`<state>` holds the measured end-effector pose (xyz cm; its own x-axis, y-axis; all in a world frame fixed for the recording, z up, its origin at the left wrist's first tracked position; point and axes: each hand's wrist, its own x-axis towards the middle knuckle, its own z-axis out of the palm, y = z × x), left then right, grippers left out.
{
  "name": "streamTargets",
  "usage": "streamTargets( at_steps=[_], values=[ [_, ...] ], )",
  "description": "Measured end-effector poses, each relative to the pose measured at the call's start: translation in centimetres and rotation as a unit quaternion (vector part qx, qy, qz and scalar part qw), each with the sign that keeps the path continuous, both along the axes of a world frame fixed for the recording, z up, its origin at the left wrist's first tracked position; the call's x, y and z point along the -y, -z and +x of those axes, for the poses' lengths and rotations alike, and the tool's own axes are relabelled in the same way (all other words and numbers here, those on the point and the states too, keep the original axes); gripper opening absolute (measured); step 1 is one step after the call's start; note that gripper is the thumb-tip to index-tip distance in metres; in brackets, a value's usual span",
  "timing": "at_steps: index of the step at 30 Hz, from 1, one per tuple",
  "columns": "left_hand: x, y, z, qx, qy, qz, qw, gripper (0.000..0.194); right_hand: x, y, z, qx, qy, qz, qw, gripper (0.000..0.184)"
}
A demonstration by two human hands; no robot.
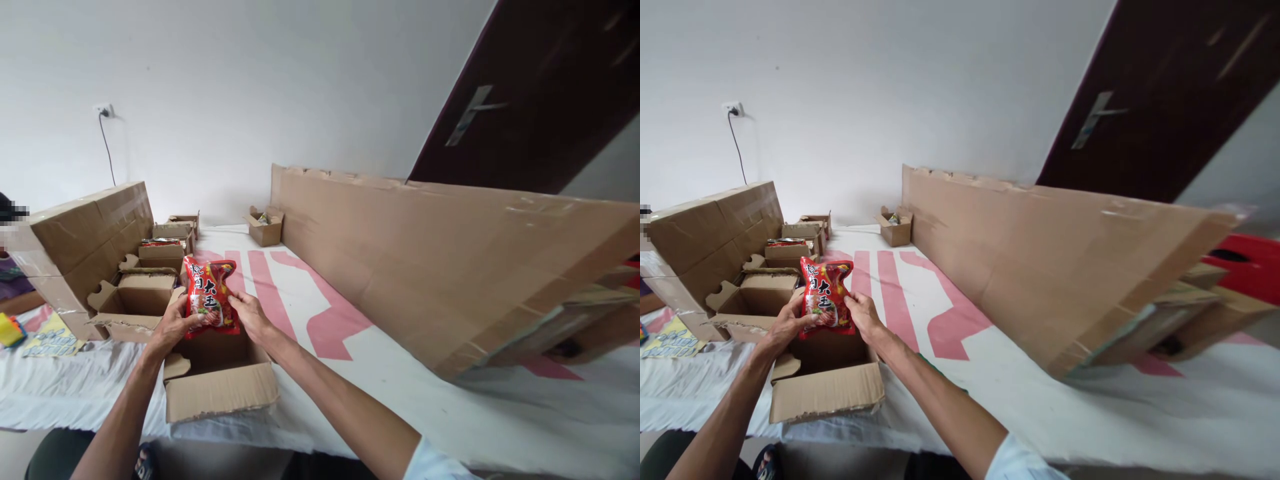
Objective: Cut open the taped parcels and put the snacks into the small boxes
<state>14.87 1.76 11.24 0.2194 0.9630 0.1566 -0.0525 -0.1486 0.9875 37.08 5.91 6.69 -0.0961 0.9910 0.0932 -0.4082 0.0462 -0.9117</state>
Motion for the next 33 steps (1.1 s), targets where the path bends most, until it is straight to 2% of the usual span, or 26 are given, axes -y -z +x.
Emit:
streamTargets(
  at_steps=[11, 24, 33],
  values=[
    [0.1, 0.0, 0.2, 0.004, -0.008, 0.004, 1.0, 0.062, 0.0, 0.0, -0.1, 0.013, 0.014, 0.005, 1.0, 0.046],
    [0.2, 1.3, 0.0, -0.038, -0.037, 0.087, 0.995, 0.06, 2.2, -1.0, 0.3, 0.013, 0.029, 0.026, 0.999, 0.043],
    [1.2, 0.8, 0.6, 0.0, -0.025, 0.083, 0.996, 0.058, 3.1, -1.8, 0.5, 0.005, 0.031, 0.027, 0.999, 0.042]
  ],
)
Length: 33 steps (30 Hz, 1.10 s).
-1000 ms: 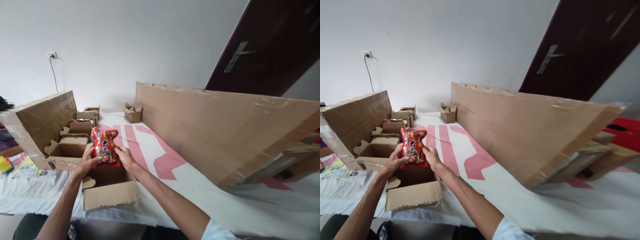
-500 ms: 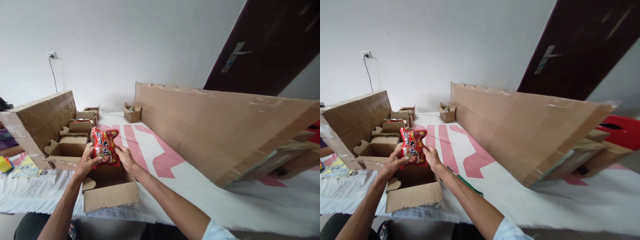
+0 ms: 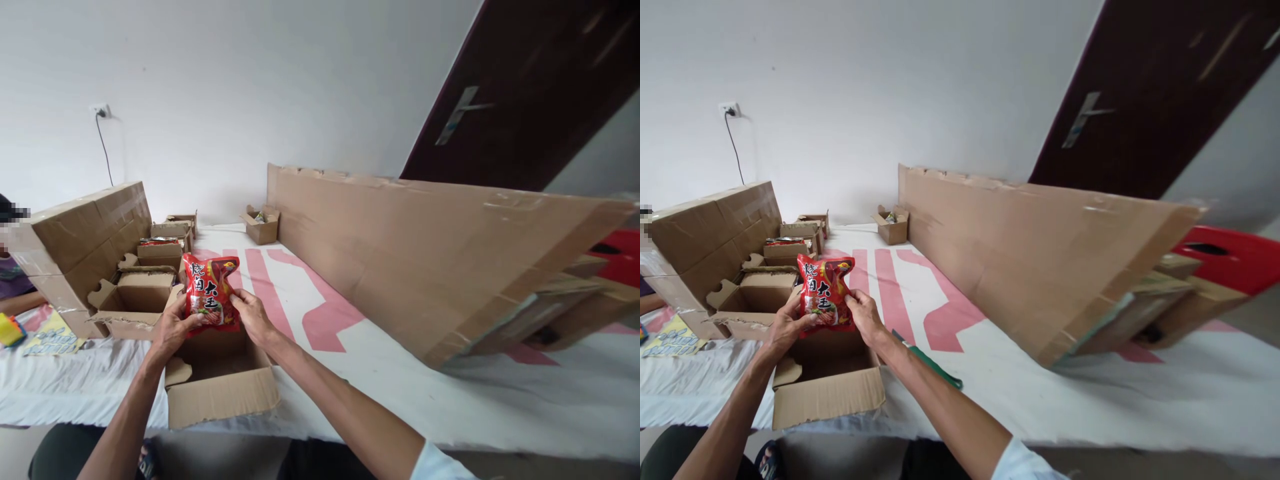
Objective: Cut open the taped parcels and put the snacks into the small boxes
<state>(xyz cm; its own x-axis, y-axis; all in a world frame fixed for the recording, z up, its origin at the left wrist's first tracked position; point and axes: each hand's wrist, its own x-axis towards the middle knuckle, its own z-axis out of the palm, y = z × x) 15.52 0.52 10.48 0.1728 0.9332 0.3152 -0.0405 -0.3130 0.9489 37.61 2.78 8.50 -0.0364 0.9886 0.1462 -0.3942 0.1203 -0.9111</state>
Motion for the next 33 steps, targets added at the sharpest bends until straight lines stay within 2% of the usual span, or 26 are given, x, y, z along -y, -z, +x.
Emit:
streamTargets(
  at_steps=[4, 10, 19, 28, 33],
  values=[
    [0.2, -0.2, 0.0, 0.013, 0.001, -0.004, 1.0, 0.056, 0.4, -0.3, 0.2, -0.01, -0.012, -0.004, 1.0, 0.048],
    [0.4, -0.3, 0.2, 0.028, -0.001, -0.009, 1.0, 0.059, 0.8, -0.4, 0.7, -0.034, -0.079, 0.003, 0.996, 0.059],
    [1.0, -0.2, 0.6, 0.001, -0.02, 0.012, 1.0, 0.052, 0.7, 0.3, 0.7, -0.017, -0.065, -0.003, 0.998, 0.05],
    [1.4, -0.6, 0.7, 0.007, -0.012, 0.027, 1.0, 0.053, 1.7, -0.4, 1.0, -0.032, -0.12, 0.002, 0.992, 0.062],
    [2.4, -1.2, 0.9, -0.028, -0.016, 0.025, 0.999, 0.054, 2.0, -0.1, 1.1, -0.012, -0.093, 0.008, 0.996, 0.058]
  ],
)
